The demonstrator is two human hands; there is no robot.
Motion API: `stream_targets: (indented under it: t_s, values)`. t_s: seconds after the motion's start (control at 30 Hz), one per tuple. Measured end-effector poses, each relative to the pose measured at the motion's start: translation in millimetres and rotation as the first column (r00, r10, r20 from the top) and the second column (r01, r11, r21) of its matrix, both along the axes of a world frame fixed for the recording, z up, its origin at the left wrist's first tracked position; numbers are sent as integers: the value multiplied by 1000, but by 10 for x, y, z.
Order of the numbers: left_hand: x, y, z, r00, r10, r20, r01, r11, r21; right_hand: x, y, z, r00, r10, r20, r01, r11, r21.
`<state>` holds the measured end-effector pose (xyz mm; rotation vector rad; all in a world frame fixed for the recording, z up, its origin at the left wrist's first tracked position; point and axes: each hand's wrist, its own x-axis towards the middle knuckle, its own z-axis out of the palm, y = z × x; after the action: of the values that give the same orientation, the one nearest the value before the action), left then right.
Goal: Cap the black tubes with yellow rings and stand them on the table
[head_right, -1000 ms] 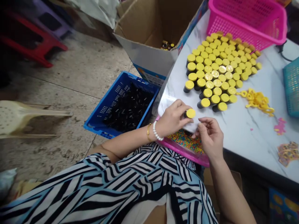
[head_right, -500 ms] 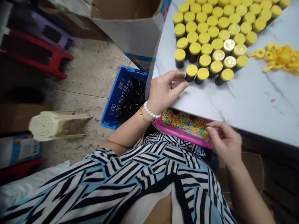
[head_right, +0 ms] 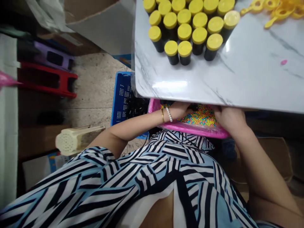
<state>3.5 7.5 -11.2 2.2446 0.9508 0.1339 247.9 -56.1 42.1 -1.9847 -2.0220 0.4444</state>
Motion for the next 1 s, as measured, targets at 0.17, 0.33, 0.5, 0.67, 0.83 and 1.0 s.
stream_targets:
  t_s: [0.17,0.33,0.5,0.67,0.83,1.0]
  values:
    - [-249,-45,29,983,-167,81,172,983,-61,90,-144,-87,997,51,-58,-50,998,29]
    - [-197,-129,194,940,-316,-130,329,939,97,73,-92,-70,996,49,-76,-45,998,54]
    - [30,-224,317,927,-288,-240,319,942,102,65,-135,-2,997,76,26,-78,992,99]
    - [-76,-151,282,922,-376,-95,376,926,-25,126,-193,22,983,61,171,-65,998,21]
    - [-352,-71,275,954,-272,125,296,921,-255,205,-181,19,965,113,238,-124,992,33]
    - [-382,-101,277,959,-280,45,284,944,-168,222,-177,58,947,139,290,-150,989,15]
